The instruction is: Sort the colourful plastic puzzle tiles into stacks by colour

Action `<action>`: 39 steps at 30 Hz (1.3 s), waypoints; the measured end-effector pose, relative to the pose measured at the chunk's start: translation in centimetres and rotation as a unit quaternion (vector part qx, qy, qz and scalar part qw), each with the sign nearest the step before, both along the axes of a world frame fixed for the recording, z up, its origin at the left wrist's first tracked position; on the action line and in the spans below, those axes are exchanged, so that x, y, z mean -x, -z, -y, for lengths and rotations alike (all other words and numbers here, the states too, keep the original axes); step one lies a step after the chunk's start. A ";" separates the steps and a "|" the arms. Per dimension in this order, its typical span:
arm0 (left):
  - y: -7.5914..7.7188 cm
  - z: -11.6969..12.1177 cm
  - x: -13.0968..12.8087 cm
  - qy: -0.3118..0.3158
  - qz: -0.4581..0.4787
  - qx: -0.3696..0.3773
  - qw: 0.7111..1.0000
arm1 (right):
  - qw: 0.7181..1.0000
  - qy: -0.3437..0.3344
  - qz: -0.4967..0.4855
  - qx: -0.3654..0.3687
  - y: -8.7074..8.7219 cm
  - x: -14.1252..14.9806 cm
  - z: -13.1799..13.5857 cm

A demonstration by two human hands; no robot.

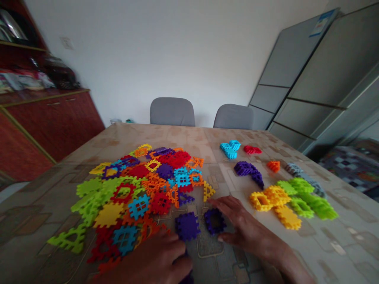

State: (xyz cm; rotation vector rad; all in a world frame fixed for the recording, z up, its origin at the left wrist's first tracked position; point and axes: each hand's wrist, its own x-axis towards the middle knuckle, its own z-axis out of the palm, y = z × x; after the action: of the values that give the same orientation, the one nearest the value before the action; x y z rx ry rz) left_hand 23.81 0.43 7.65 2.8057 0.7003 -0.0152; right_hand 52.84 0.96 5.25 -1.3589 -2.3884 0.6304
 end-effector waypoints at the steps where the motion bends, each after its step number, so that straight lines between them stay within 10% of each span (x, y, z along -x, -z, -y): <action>1: -0.3 -0.6 0.2 -0.022 0.011 0.014 1.000 | 1.000 -0.003 0.001 0.000 0.2 0.0 0.0; 7: 1.4 -3.4 0.3 -0.175 0.080 0.011 0.981 | 1.000 -0.006 0.005 0.011 0.7 0.1 -0.1; 39: 2.8 -3.3 -1.3 -0.175 0.036 0.018 0.984 | 0.996 0.015 0.052 0.066 -0.2 0.3 0.1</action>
State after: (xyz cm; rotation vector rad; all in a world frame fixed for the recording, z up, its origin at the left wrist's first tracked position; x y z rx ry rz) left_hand 25.15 3.76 4.83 2.5946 1.1503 0.1340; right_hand 52.50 0.85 5.45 -1.5144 -2.4407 0.7376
